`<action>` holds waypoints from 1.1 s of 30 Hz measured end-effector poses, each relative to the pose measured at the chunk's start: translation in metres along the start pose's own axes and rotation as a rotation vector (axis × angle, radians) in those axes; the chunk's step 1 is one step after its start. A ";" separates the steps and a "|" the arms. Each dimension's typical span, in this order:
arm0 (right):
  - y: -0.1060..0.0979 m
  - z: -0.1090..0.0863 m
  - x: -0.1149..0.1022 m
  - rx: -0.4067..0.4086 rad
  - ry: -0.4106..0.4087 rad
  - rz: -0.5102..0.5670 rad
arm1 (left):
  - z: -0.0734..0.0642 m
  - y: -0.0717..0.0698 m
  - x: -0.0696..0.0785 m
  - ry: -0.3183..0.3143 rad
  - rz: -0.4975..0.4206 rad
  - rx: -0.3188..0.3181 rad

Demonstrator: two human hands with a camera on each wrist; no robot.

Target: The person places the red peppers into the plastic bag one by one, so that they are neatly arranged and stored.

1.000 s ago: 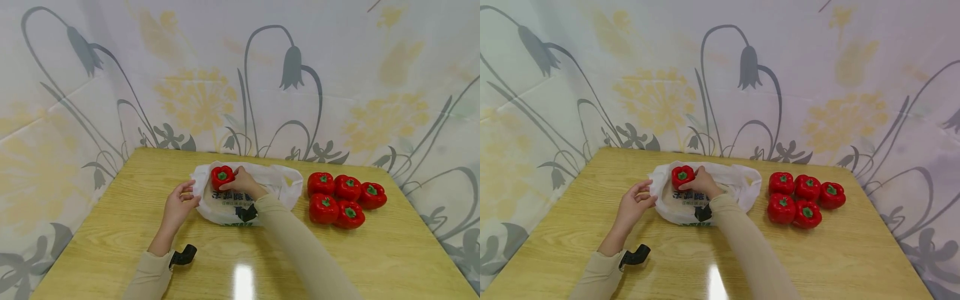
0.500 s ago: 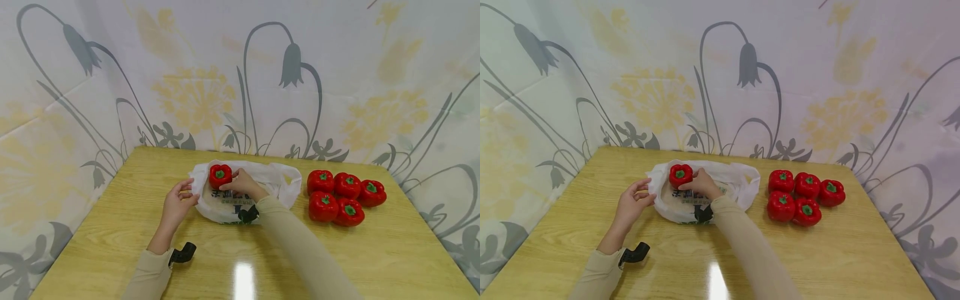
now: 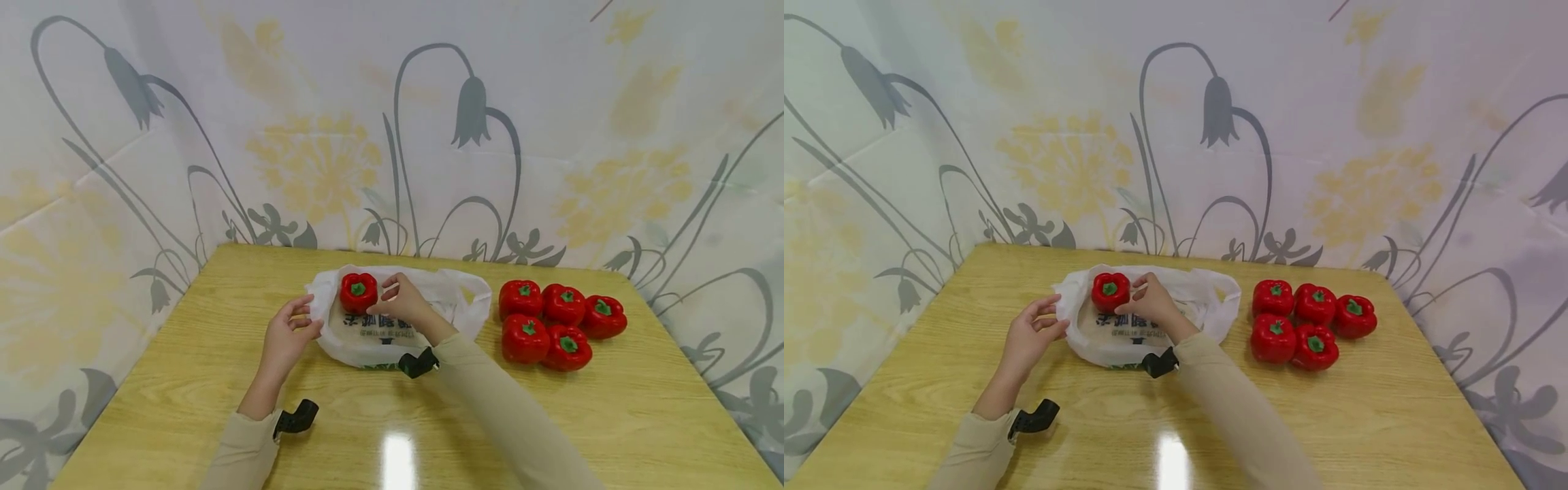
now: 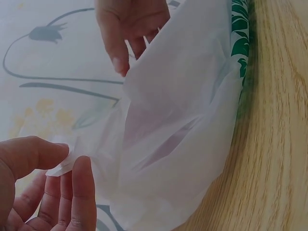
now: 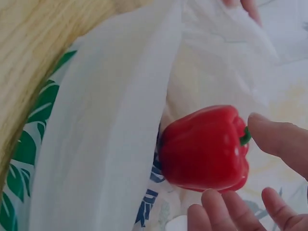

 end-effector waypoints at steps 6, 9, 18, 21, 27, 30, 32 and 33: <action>-0.008 -0.013 -0.011 0.033 -0.070 0.035 | 0.000 -0.002 0.000 0.004 -0.011 0.006; -0.011 -0.018 -0.016 0.051 -0.106 0.059 | 0.000 -0.002 0.000 0.008 -0.017 0.001; -0.017 -0.039 -0.024 0.096 -0.199 0.110 | -0.001 0.000 0.000 0.000 -0.018 0.000; -0.019 -0.049 -0.025 0.100 -0.231 0.122 | -0.001 0.001 -0.001 0.001 -0.017 -0.004; -0.029 -0.065 -0.029 0.129 -0.283 0.101 | -0.001 0.000 -0.001 0.007 -0.008 -0.001; -0.036 -0.072 -0.032 0.151 -0.303 0.103 | -0.001 0.000 -0.002 0.005 -0.002 0.003; -0.041 -0.077 -0.033 0.168 -0.309 0.099 | 0.000 0.000 -0.002 0.003 0.003 0.006; -0.044 -0.079 -0.034 0.177 -0.311 0.091 | 0.000 0.000 -0.002 0.003 0.006 0.007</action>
Point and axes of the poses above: each hand's wrist, its own z-axis towards the middle knuckle, its own y-axis out of the palm, x = y × z, the point moved 10 cm from there along z, towards the middle knuckle, and after that the axes turned 9 degrees about -y, right-handed, at the moved point
